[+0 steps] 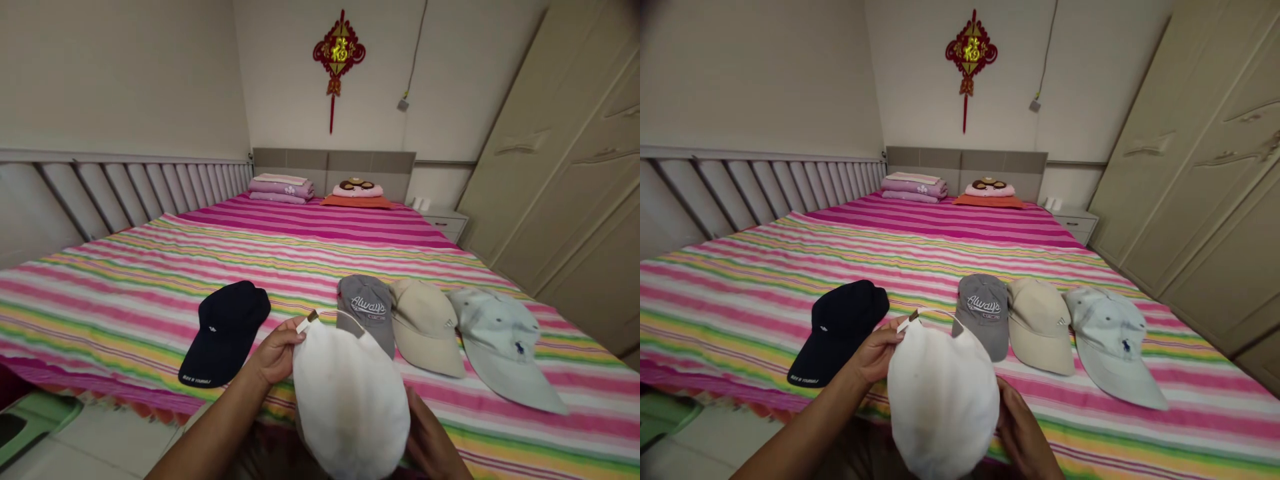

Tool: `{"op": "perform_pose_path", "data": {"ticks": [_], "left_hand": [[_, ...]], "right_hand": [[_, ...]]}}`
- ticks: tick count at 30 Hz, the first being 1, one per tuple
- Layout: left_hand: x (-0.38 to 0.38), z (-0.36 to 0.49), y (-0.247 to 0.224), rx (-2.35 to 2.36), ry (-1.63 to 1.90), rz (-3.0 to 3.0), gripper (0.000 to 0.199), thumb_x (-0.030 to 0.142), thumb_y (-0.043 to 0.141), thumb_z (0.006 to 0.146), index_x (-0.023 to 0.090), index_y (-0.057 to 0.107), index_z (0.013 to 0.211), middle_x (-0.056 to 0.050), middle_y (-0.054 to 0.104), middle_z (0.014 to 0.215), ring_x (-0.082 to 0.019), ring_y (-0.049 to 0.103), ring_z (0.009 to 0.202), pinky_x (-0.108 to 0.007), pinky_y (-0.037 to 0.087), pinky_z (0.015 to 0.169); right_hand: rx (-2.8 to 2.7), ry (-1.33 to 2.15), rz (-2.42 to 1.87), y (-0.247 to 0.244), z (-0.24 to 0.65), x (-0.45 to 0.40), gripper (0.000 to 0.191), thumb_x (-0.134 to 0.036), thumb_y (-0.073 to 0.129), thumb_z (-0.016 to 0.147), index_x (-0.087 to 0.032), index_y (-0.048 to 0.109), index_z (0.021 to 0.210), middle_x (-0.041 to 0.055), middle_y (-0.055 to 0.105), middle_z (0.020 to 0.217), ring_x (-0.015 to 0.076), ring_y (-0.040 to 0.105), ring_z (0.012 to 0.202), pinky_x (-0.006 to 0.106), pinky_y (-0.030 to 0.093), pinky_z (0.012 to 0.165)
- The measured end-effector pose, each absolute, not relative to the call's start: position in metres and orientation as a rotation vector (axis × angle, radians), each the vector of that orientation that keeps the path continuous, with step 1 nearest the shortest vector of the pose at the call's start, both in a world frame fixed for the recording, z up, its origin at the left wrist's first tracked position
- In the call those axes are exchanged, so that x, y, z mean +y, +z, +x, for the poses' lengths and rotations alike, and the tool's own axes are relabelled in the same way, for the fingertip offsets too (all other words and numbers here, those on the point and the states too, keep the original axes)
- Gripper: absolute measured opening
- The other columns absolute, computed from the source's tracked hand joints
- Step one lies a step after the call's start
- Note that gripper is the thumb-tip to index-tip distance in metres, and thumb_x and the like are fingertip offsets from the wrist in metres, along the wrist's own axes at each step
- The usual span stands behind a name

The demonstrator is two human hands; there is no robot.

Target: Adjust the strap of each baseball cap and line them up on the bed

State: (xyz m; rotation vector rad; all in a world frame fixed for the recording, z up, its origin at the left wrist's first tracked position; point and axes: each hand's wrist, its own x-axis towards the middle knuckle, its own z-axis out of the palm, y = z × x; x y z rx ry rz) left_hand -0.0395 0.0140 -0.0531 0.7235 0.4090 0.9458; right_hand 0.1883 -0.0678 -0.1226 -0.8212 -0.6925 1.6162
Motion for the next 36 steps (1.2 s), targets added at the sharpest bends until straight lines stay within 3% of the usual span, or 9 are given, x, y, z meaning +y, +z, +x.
{"op": "perform_pose_path", "data": {"ticks": [4,9,13,16,21,24,28,33,36], "left_hand": [[0.000,-0.023,-0.044,0.532,0.776,0.797,0.017,0.022,0.073,0.059,0.008,0.066,0.067,-0.004,0.064,0.056,-0.009,0.055,0.047,-0.018,0.041,0.050],[-0.013,-0.006,-0.045,0.692,0.719,0.814,0.018,0.022,0.075,0.055,0.010,0.065,0.064,-0.002,0.060,0.050,-0.009,0.052,0.043,-0.020,0.037,0.046],[-0.014,-0.002,-0.048,0.667,0.814,0.812,0.031,0.032,0.079,0.046,0.011,0.058,0.052,0.003,0.051,0.041,-0.005,0.041,0.036,-0.018,0.030,0.040],[-0.013,-0.002,-0.051,0.623,0.823,0.830,0.036,0.040,0.077,0.048,0.011,0.055,0.050,0.003,0.049,0.040,-0.004,0.038,0.035,-0.017,0.028,0.038],[-0.010,-0.005,-0.053,0.546,0.902,0.724,0.026,0.028,0.076,0.054,0.011,0.057,0.054,0.003,0.053,0.045,-0.006,0.046,0.040,-0.017,0.035,0.043],[-0.006,-0.015,-0.055,0.461,0.910,0.667,0.018,0.025,0.073,0.060,0.012,0.065,0.069,-0.002,0.064,0.060,-0.011,0.058,0.056,-0.021,0.044,0.058],[-0.006,-0.041,-0.076,0.339,0.795,0.743,0.055,0.034,0.073,0.059,0.009,0.061,0.106,-0.013,0.066,0.100,-0.022,0.060,0.092,-0.029,0.043,0.083],[-0.037,-0.061,-0.133,0.451,0.570,0.835,0.034,0.024,0.071,0.061,0.013,0.068,0.094,-0.009,0.070,0.081,-0.021,0.064,0.070,-0.032,0.046,0.072],[-0.054,-0.058,-0.153,0.531,0.659,0.825,0.026,0.026,0.070,0.064,0.023,0.070,0.089,-0.006,0.071,0.081,-0.026,0.064,0.082,-0.035,0.047,0.074]], "right_hand": [[-0.686,1.665,-0.700,-0.097,0.190,-0.068,0.048,-0.060,0.061,0.064,-0.020,0.067,0.090,0.0057,0.066,0.076,0.0178,0.057,0.062,0.029,0.045,0.060],[-0.807,1.620,-0.722,-0.084,0.183,-0.065,0.027,-0.040,0.069,0.068,-0.013,0.062,0.069,-0.0053,0.043,0.047,0.0040,0.032,0.041,0.015,0.026,0.042],[-0.743,1.595,-0.627,-0.089,0.185,-0.068,0.025,-0.030,0.066,0.072,-0.015,0.052,0.059,-0.0049,0.044,0.047,0.0048,0.034,0.043,0.016,0.027,0.043],[-0.596,1.504,-0.529,-0.090,0.189,-0.069,0.023,-0.027,0.066,0.071,-0.017,0.050,0.060,-0.0052,0.047,0.050,0.0063,0.040,0.045,0.017,0.033,0.044],[-0.247,1.351,-0.623,-0.090,0.194,-0.065,0.030,-0.026,0.078,0.056,-0.022,0.055,0.075,-0.0051,0.061,0.069,0.0092,0.056,0.060,0.019,0.047,0.055],[-0.227,1.380,-0.657,-0.090,0.190,-0.061,0.031,-0.027,0.078,0.057,-0.022,0.057,0.079,-0.0051,0.064,0.070,0.0098,0.058,0.057,0.020,0.048,0.053],[-0.293,1.407,-0.705,-0.085,0.183,-0.053,0.021,-0.035,0.071,0.065,-0.022,0.060,0.078,-0.0048,0.065,0.064,0.0127,0.059,0.052,0.026,0.049,0.053],[-0.252,1.444,-0.768,-0.084,0.181,-0.037,0.021,-0.040,0.068,0.066,-0.022,0.061,0.074,-0.0056,0.062,0.053,0.0157,0.058,0.047,0.030,0.048,0.050],[-0.201,1.382,-0.800,-0.087,0.179,-0.028,0.024,-0.037,0.075,0.059,-0.022,0.061,0.073,-0.0081,0.061,0.051,0.0109,0.051,0.039,0.024,0.043,0.042]]}}
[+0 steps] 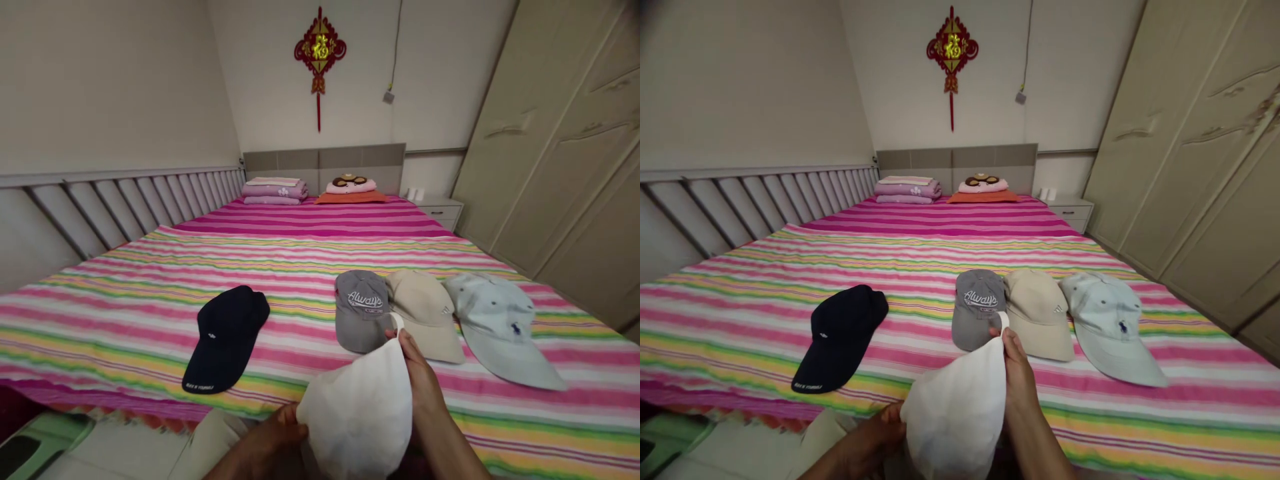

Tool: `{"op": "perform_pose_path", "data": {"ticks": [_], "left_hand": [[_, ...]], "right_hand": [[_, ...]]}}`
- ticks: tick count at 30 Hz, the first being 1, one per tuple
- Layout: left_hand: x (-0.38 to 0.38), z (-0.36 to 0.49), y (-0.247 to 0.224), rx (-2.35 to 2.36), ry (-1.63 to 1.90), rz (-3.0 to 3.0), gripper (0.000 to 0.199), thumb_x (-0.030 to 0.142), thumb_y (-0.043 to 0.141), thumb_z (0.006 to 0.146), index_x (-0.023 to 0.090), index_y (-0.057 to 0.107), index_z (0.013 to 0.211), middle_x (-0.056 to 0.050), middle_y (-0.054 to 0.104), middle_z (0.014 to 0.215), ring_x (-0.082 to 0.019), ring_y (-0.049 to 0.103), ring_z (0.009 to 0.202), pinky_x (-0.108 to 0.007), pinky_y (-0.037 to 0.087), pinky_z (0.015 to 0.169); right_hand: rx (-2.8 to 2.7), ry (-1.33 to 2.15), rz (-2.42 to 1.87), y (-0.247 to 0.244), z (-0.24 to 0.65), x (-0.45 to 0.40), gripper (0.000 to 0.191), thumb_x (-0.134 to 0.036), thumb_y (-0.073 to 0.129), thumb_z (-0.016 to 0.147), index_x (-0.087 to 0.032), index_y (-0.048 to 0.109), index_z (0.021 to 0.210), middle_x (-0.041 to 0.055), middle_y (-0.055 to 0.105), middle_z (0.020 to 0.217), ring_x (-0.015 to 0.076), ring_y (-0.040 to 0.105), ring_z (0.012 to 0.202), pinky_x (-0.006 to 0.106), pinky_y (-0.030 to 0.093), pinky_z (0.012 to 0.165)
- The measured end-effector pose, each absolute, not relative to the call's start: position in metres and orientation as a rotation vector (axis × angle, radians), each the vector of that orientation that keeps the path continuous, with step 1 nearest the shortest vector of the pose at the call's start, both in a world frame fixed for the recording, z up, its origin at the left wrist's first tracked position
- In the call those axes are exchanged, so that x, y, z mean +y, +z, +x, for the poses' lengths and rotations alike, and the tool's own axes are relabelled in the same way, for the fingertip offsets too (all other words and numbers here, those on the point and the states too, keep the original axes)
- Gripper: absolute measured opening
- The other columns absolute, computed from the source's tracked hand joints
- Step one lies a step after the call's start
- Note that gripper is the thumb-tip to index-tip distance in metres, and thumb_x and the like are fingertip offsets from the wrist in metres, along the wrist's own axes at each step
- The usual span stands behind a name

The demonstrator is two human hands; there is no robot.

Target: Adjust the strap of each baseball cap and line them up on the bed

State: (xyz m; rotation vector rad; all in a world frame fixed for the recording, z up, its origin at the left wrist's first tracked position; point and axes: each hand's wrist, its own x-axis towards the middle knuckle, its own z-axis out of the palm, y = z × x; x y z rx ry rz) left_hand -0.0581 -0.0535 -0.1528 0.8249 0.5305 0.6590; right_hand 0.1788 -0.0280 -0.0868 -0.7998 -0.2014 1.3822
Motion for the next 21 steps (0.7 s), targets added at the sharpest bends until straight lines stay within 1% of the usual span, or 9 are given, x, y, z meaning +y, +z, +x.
{"op": "perform_pose_path", "data": {"ticks": [2,4,8,11,14,15,18,19,21], "left_hand": [[-0.051,-0.058,-0.150,0.590,0.782,0.809,0.024,0.027,0.067,0.068,0.026,0.069,0.091,-0.004,0.071,0.084,-0.027,0.063,0.089,-0.036,0.047,0.075],[-0.037,-0.065,-0.135,0.670,0.934,0.825,0.026,0.026,0.065,0.070,0.026,0.067,0.096,-0.003,0.071,0.088,-0.026,0.063,0.090,-0.035,0.048,0.077],[0.015,-0.106,-0.079,0.809,1.376,0.881,0.032,0.024,0.074,0.059,0.021,0.066,0.090,-0.004,0.071,0.080,-0.022,0.065,0.077,-0.029,0.051,0.071],[0.051,-0.154,-0.042,0.925,1.638,0.946,0.036,0.023,0.078,0.048,0.019,0.064,0.081,-0.002,0.071,0.074,-0.019,0.065,0.070,-0.025,0.052,0.064],[0.070,-0.202,-0.030,1.317,1.573,1.024,0.037,0.029,0.074,0.047,0.018,0.061,0.080,-0.003,0.069,0.069,-0.023,0.064,0.070,-0.031,0.052,0.062],[0.072,-0.216,-0.032,1.507,1.444,1.041,0.036,0.031,0.072,0.049,0.018,0.060,0.080,-0.002,0.068,0.067,-0.023,0.064,0.070,-0.033,0.052,0.063],[0.070,-0.245,-0.046,1.738,1.291,1.023,0.031,0.026,0.068,0.053,0.012,0.059,0.079,-0.009,0.066,0.067,-0.031,0.063,0.075,-0.045,0.050,0.067],[0.067,-0.250,-0.052,1.821,1.280,1.018,0.033,0.026,0.067,0.054,0.010,0.058,0.081,-0.013,0.066,0.073,-0.035,0.061,0.082,-0.050,0.048,0.071],[0.060,-0.253,-0.063,1.980,1.305,1.031,0.040,0.030,0.064,0.058,0.009,0.055,0.092,-0.021,0.062,0.097,-0.040,0.052,0.103,-0.056,0.039,0.084]], "right_hand": [[-0.210,1.333,-0.802,-0.085,0.176,-0.025,0.028,-0.033,0.078,0.053,-0.022,0.060,0.072,-0.0080,0.064,0.057,0.0088,0.051,0.040,0.021,0.042,0.041],[-0.297,1.295,-0.789,-0.080,0.173,-0.025,0.032,-0.032,0.079,0.052,-0.022,0.062,0.076,-0.0060,0.067,0.066,0.0096,0.056,0.050,0.020,0.045,0.047],[-0.548,1.285,-0.880,-0.081,0.175,-0.029,0.046,-0.038,0.077,0.056,-0.019,0.061,0.096,0.0025,0.070,0.088,0.0144,0.063,0.074,0.022,0.049,0.062],[-0.546,1.325,-0.972,-0.104,0.182,-0.032,0.047,-0.038,0.077,0.057,-0.017,0.061,0.095,0.0059,0.070,0.087,0.0143,0.064,0.070,0.023,0.050,0.061],[-0.368,1.347,-1.041,-0.134,0.190,-0.036,0.038,-0.033,0.079,0.055,-0.015,0.062,0.084,0.0051,0.071,0.073,0.0147,0.064,0.060,0.024,0.053,0.056],[-0.339,1.342,-1.043,-0.142,0.192,-0.037,0.034,-0.031,0.079,0.055,-0.014,0.062,0.079,0.0048,0.070,0.071,0.0150,0.065,0.060,0.024,0.054,0.056],[-0.296,1.332,-1.018,-0.155,0.195,-0.039,0.028,-0.024,0.080,0.053,-0.015,0.061,0.072,0.0046,0.070,0.070,0.0167,0.067,0.068,0.025,0.056,0.063],[-0.286,1.336,-1.004,-0.155,0.195,-0.039,0.027,-0.022,0.080,0.053,-0.015,0.061,0.071,0.0047,0.071,0.071,0.0174,0.067,0.071,0.026,0.056,0.065],[-0.262,1.355,-0.978,-0.153,0.195,-0.036,0.024,-0.020,0.079,0.054,-0.016,0.061,0.070,0.0046,0.070,0.071,0.0183,0.067,0.074,0.028,0.057,0.068]]}}
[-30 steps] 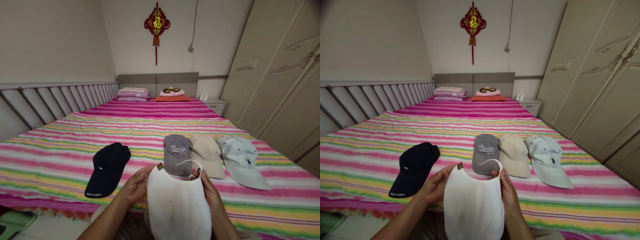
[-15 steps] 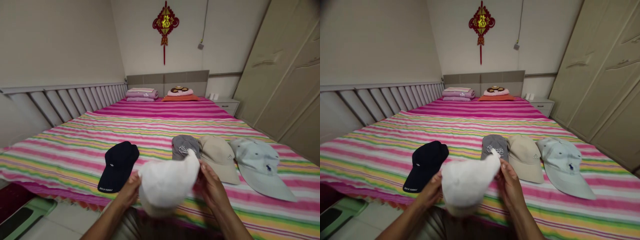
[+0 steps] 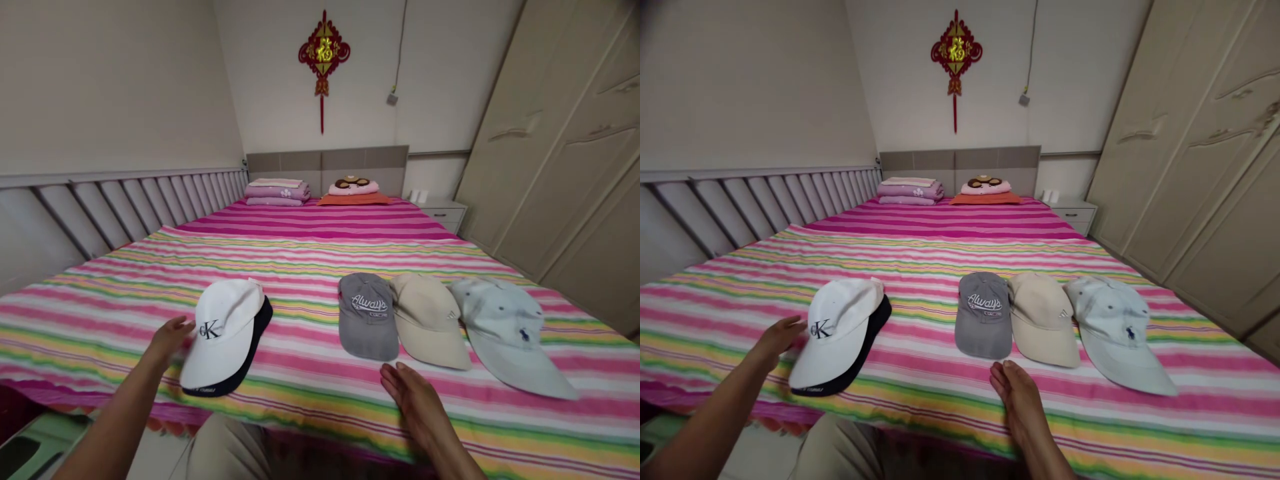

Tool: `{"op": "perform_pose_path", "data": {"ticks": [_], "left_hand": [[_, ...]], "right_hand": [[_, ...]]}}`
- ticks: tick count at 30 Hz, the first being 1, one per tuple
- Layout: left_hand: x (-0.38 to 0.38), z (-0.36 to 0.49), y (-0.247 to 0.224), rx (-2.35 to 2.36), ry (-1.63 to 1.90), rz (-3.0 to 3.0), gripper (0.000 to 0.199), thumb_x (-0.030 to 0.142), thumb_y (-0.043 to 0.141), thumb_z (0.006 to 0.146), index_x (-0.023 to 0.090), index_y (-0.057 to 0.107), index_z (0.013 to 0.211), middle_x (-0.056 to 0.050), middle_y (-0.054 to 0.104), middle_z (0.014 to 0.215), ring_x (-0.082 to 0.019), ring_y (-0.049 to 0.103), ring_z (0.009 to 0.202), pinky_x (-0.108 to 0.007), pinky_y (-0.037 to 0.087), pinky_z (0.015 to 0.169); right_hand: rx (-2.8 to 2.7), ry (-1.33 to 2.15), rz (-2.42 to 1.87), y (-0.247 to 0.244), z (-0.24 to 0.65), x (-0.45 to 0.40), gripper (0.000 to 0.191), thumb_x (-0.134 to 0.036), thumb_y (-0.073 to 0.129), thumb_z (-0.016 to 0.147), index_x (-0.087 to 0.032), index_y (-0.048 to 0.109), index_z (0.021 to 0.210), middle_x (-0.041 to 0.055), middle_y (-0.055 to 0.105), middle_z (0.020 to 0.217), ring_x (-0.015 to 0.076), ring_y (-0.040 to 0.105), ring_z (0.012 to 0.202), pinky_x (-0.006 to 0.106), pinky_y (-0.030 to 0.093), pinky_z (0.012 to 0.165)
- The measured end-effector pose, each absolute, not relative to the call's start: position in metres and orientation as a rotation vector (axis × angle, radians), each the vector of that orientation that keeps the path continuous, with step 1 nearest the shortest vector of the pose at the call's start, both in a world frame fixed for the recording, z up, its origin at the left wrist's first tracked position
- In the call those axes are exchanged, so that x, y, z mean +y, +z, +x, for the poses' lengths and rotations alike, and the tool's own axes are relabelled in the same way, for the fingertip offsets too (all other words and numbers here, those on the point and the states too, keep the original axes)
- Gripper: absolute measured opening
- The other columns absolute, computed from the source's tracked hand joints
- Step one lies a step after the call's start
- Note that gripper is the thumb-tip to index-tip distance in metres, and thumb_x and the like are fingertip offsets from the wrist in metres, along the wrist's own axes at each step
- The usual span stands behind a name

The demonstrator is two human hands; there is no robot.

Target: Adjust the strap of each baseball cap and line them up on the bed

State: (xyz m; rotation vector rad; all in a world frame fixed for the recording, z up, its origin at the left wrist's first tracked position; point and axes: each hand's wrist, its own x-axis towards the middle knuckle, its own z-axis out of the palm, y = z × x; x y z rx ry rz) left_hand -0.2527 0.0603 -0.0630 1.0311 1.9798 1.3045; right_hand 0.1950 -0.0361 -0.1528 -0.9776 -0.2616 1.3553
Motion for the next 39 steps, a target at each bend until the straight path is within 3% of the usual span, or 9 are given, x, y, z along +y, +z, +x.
{"op": "perform_pose_path", "data": {"ticks": [3,6,9,12,16,22,29,35,39], "left_hand": [[0.051,-0.241,-0.081,2.128,1.412,1.326,0.047,0.037,0.055,0.068,0.012,0.050,0.107,-0.020,0.044,0.128,-0.034,0.032,0.124,-0.049,0.024,0.101],[0.042,-0.221,-0.103,2.052,1.317,2.015,0.043,0.038,0.048,0.073,0.014,0.051,0.109,-0.017,0.044,0.129,-0.031,0.035,0.124,-0.046,0.025,0.103],[0.031,-0.198,-0.122,1.915,1.180,2.226,0.041,0.039,0.053,0.072,0.017,0.054,0.106,-0.016,0.051,0.122,-0.033,0.038,0.121,-0.048,0.028,0.101],[0.013,-0.167,-0.132,1.744,1.343,2.134,0.033,0.035,0.054,0.074,0.019,0.059,0.103,-0.014,0.054,0.120,-0.030,0.038,0.122,-0.044,0.025,0.103],[-0.005,-0.111,-0.134,1.304,1.044,1.588,0.033,0.042,0.062,0.070,0.019,0.065,0.094,-0.012,0.065,0.101,-0.027,0.056,0.101,-0.037,0.038,0.091],[0.017,-0.056,-0.116,0.580,0.794,0.611,0.052,0.055,0.047,0.076,0.008,0.063,0.092,-0.015,0.068,0.087,-0.024,0.063,0.084,-0.038,0.042,0.083],[0.038,-0.041,-0.087,0.430,0.999,0.523,0.015,0.022,0.065,0.066,0.016,0.067,0.080,-0.004,0.070,0.073,-0.023,0.065,0.083,-0.036,0.044,0.084],[0.001,-0.020,-0.073,0.308,0.851,0.759,0.059,0.006,0.069,0.053,0.019,0.059,0.109,-0.007,0.069,0.090,-0.020,0.065,0.076,-0.029,0.048,0.068],[-0.014,-0.012,-0.066,0.340,0.720,0.882,0.050,0.021,0.075,0.056,0.014,0.063,0.103,-0.012,0.068,0.093,-0.021,0.063,0.081,-0.029,0.046,0.073]], "right_hand": [[-0.218,1.407,-0.944,-0.147,0.195,-0.026,0.020,-0.020,0.077,0.057,-0.017,0.061,0.069,0.0031,0.070,0.068,0.0184,0.067,0.070,0.030,0.058,0.065],[-0.169,1.456,-0.914,-0.143,0.193,-0.011,0.020,-0.020,0.077,0.057,-0.019,0.060,0.067,-0.0004,0.069,0.063,0.0160,0.067,0.062,0.029,0.058,0.059],[-0.122,1.490,-0.881,-0.140,0.190,0.004,0.021,-0.020,0.077,0.057,-0.020,0.057,0.063,-0.0032,0.067,0.055,0.0135,0.065,0.054,0.026,0.056,0.054],[-0.107,1.522,-0.832,-0.133,0.184,0.011,0.022,-0.014,0.076,0.058,-0.020,0.055,0.060,-0.0049,0.065,0.049,0.0096,0.061,0.045,0.020,0.053,0.048],[-0.165,1.577,-0.728,-0.122,0.172,-0.001,0.023,-0.011,0.077,0.056,-0.019,0.058,0.065,-0.0053,0.066,0.054,0.0077,0.059,0.046,0.017,0.049,0.049],[-0.537,1.729,-0.579,-0.125,0.164,-0.054,0.024,-0.023,0.076,0.060,-0.018,0.065,0.081,0.0051,0.071,0.082,0.0183,0.065,0.073,0.028,0.049,0.063],[-0.859,1.969,-0.730,-0.152,0.186,-0.097,0.032,-0.031,0.081,0.046,-0.018,0.068,0.072,0.0006,0.067,0.061,0.0202,0.064,0.064,0.027,0.045,0.061],[-0.757,1.818,-0.659,-0.116,0.197,-0.082,0.039,-0.056,0.062,0.066,-0.018,0.067,0.070,0.0057,0.067,0.068,0.0189,0.061,0.064,0.028,0.045,0.064],[-0.825,1.812,-0.629,-0.079,0.184,-0.061,0.050,-0.058,0.063,0.065,-0.014,0.065,0.090,0.0056,0.065,0.069,0.0164,0.057,0.061,0.025,0.041,0.058]]}}
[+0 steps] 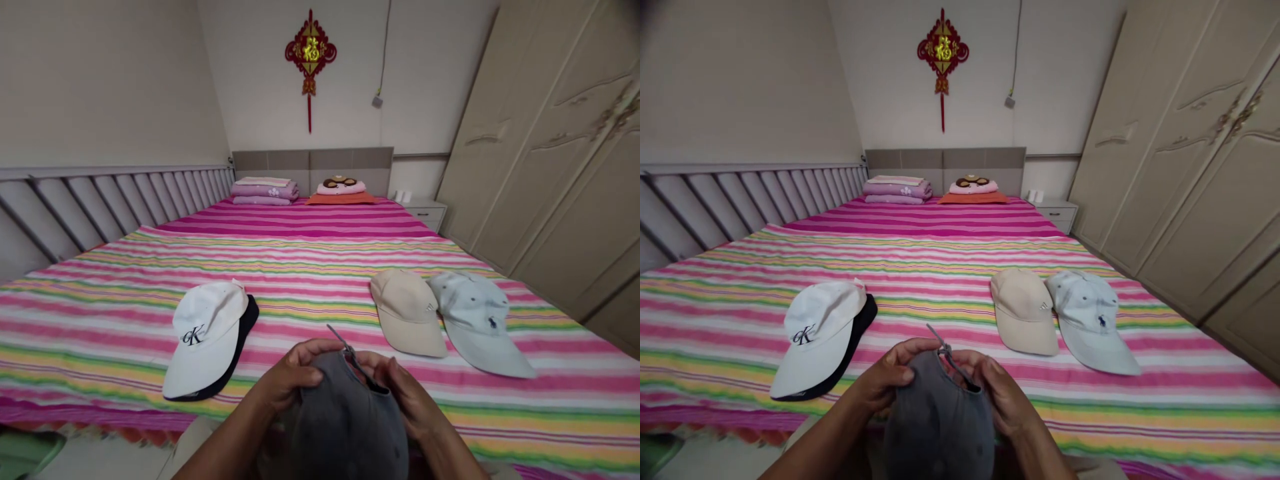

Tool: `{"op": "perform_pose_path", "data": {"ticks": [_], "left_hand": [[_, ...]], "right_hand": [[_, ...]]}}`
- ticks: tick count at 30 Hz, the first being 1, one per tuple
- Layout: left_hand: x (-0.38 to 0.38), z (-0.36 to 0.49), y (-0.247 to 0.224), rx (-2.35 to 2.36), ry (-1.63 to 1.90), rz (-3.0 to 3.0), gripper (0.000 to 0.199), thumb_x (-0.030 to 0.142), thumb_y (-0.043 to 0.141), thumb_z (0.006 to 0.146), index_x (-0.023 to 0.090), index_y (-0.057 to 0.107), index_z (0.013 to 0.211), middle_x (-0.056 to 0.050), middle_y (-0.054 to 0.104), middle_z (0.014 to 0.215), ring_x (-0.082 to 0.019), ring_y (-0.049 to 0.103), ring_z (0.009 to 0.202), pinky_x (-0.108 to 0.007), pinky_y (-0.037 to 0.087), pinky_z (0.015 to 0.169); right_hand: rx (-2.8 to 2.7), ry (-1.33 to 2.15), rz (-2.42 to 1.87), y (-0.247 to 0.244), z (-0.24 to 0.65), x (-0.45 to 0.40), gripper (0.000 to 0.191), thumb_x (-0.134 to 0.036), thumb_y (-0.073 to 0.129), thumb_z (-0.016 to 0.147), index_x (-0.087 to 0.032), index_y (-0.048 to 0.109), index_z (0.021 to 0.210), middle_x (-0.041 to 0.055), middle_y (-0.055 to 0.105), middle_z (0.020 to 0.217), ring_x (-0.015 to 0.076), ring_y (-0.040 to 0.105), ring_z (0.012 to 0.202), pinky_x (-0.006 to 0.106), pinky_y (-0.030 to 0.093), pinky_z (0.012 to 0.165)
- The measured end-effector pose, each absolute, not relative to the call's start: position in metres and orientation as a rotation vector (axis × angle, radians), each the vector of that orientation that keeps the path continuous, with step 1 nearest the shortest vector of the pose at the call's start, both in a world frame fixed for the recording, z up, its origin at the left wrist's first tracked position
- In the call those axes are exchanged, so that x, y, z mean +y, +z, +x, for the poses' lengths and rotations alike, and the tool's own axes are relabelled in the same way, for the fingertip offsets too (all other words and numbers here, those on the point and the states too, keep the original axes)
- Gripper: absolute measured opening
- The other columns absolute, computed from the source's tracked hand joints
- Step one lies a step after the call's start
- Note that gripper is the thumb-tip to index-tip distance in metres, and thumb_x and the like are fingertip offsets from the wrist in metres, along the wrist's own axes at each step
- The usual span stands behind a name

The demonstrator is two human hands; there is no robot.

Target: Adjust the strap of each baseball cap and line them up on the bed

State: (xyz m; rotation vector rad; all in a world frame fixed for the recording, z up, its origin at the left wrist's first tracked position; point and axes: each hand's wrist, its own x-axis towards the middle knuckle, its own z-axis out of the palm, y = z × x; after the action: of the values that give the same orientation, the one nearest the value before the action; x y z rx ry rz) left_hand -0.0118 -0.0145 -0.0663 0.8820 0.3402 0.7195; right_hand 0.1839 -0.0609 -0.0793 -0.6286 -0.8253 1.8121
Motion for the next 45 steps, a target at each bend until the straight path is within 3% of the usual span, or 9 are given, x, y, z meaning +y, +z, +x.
{"op": "perform_pose_path", "data": {"ticks": [3,6,13,17,22,24,28,38,45], "left_hand": [[-0.018,-0.007,-0.064,0.470,0.775,0.894,0.032,0.034,0.072,0.061,0.010,0.068,0.081,-0.008,0.067,0.070,-0.013,0.059,0.060,-0.022,0.043,0.059],[-0.020,-0.004,-0.063,0.571,0.792,0.861,0.017,0.023,0.073,0.058,0.011,0.064,0.067,-0.002,0.060,0.054,-0.008,0.051,0.046,-0.018,0.034,0.047],[-0.022,0.001,-0.059,0.464,0.645,0.800,0.024,0.012,0.068,0.052,0.010,0.066,0.076,-0.005,0.065,0.063,-0.012,0.058,0.055,-0.021,0.042,0.054],[-0.024,0.001,-0.058,0.448,0.581,0.772,0.027,0.027,0.069,0.058,0.008,0.067,0.077,-0.009,0.067,0.065,-0.016,0.062,0.058,-0.024,0.045,0.057],[-0.024,0.000,-0.060,0.576,0.612,0.821,0.017,0.015,0.073,0.053,0.011,0.065,0.067,-0.004,0.064,0.056,-0.009,0.056,0.046,-0.019,0.041,0.049],[-0.023,-0.001,-0.060,0.582,0.625,0.818,0.015,0.016,0.073,0.053,0.011,0.065,0.065,-0.004,0.064,0.055,-0.010,0.057,0.046,-0.019,0.041,0.049],[-0.022,-0.003,-0.060,0.610,0.620,0.798,0.017,0.015,0.074,0.050,0.010,0.063,0.063,-0.003,0.062,0.053,-0.009,0.054,0.045,-0.019,0.039,0.048],[-0.024,-0.006,-0.064,0.691,0.590,0.853,0.015,0.013,0.071,0.048,0.011,0.060,0.059,-0.002,0.061,0.051,-0.009,0.052,0.043,-0.020,0.037,0.046],[-0.026,-0.007,-0.066,0.696,0.607,0.861,0.013,0.016,0.070,0.052,0.011,0.062,0.061,-0.002,0.061,0.052,-0.009,0.052,0.045,-0.021,0.037,0.049]], "right_hand": [[-0.969,1.693,-0.742,-0.068,0.177,-0.054,0.031,-0.042,0.071,0.063,-0.014,0.062,0.072,-0.0041,0.052,0.042,0.0072,0.038,0.038,0.018,0.025,0.043],[-1.003,1.638,-0.785,-0.068,0.175,-0.055,0.027,-0.040,0.069,0.066,-0.016,0.055,0.065,-0.0076,0.044,0.037,0.0046,0.027,0.034,0.018,0.017,0.040],[-1.136,1.560,-0.898,-0.064,0.172,-0.064,0.030,-0.043,0.064,0.070,-0.016,0.051,0.064,-0.0086,0.041,0.037,0.0037,0.023,0.034,0.019,0.013,0.039],[-1.161,1.518,-0.920,-0.063,0.170,-0.063,0.027,-0.042,0.061,0.072,-0.017,0.052,0.066,-0.0088,0.040,0.038,0.0044,0.024,0.034,0.019,0.016,0.039],[-1.347,1.199,-1.037,-0.058,0.166,-0.067,0.018,-0.033,0.060,0.075,-0.018,0.057,0.065,-0.0050,0.049,0.047,0.0085,0.040,0.043,0.020,0.028,0.043],[-1.485,0.960,-1.075,-0.054,0.165,-0.071,0.009,-0.027,0.059,0.076,-0.020,0.064,0.076,-0.0003,0.061,0.063,0.0130,0.053,0.057,0.022,0.038,0.053],[-1.856,0.605,-1.021,-0.051,0.165,-0.079,0.026,-0.021,0.052,0.082,-0.026,0.063,0.105,0.0046,0.068,0.089,0.0191,0.060,0.079,0.028,0.044,0.069],[-2.147,0.040,-0.986,-0.049,0.160,-0.085,0.024,-0.018,0.039,0.089,-0.017,0.063,0.091,0.0056,0.066,0.066,0.0155,0.061,0.062,0.025,0.047,0.058],[-2.185,0.031,-0.975,-0.054,0.158,-0.085,0.021,-0.016,0.039,0.088,-0.013,0.060,0.089,0.0057,0.064,0.064,0.0160,0.060,0.060,0.026,0.048,0.055]]}}
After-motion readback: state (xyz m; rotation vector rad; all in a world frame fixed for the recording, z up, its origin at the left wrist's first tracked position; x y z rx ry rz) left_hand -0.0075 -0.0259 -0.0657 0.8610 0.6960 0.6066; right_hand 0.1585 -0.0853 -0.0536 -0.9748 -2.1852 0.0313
